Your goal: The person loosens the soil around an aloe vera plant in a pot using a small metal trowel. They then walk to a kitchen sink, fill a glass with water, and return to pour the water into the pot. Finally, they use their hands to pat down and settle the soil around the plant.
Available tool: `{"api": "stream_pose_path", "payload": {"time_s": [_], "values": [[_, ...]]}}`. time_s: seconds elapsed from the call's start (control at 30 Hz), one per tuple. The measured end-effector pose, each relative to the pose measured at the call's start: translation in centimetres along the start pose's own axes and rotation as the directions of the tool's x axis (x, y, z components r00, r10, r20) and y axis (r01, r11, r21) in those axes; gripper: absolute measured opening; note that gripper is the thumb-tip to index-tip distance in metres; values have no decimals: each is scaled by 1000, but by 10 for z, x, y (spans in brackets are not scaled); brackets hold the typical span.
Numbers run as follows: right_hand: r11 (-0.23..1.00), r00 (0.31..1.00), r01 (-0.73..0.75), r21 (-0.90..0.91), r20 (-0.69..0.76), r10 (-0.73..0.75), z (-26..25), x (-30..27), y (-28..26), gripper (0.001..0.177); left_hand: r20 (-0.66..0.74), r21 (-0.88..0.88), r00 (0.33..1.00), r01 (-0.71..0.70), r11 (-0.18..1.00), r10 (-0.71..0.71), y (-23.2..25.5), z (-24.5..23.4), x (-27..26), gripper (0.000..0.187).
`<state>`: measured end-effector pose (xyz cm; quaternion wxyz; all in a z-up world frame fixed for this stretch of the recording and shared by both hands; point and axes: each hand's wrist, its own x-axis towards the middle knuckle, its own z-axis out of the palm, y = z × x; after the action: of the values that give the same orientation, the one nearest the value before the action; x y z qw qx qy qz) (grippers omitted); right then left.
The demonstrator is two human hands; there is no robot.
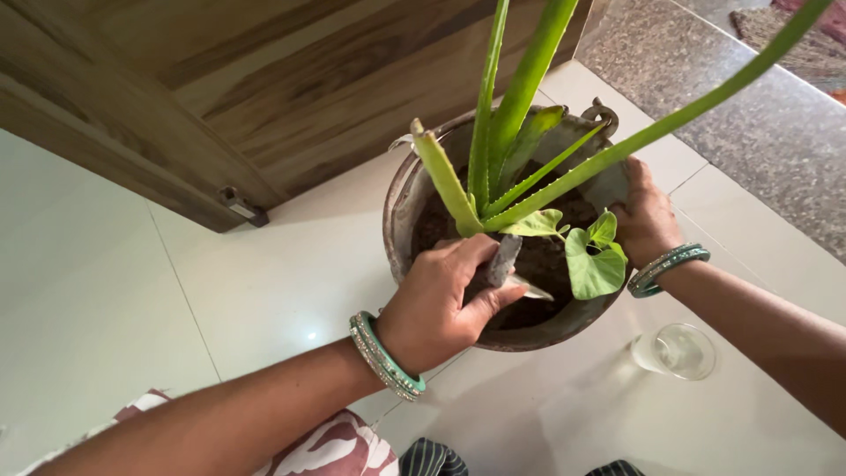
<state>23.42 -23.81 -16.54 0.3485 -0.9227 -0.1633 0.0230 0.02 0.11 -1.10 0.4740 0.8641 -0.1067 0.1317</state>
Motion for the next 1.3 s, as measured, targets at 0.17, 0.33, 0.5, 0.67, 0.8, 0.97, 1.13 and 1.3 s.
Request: {"api": "stream_pose_path", "payload": {"time_s": [0.17, 0.33, 0.5, 0.67, 0.8, 0.97, 1.13, 1.3], "values": [[998, 998, -61, -5, 22, 61, -5, 2, -6, 67, 137, -12, 941, 313, 950, -309, 3, -6, 7, 29], [998, 997, 68, -15, -37, -68, -1, 1, -1, 72, 146, -2, 955, 263, 965, -260, 4, -19, 2, 26], [997, 997, -68, -19, 20, 69, -5, 0, -5, 70, 146, -10, 956, 259, 966, -255, 6, -30, 5, 26], [1000, 1000, 0, 18, -6, 0, -3, 0, -3, 71, 134, 19, 971, 198, 980, -199, 8, -22, 6, 29], [999, 1000, -22, -42, 3, 22, -5, 0, -2, 70, 193, 64, 923, 326, 943, -332, 7, -26, 3, 28], [1000, 1000, -19, 2, 10, 19, -5, 0, -6, 71, 140, 1, 960, 245, 970, -243, 9, -17, 6, 25], [1000, 1000, -21, 6, 13, 21, -3, -1, 0, 69, 155, -18, 928, 345, 939, -338, 12, -21, 5, 26], [1000, 1000, 24, -12, -4, -24, -2, 1, 0, 68, 125, 39, 931, 339, 940, -342, 7, -9, 11, 28]]}}
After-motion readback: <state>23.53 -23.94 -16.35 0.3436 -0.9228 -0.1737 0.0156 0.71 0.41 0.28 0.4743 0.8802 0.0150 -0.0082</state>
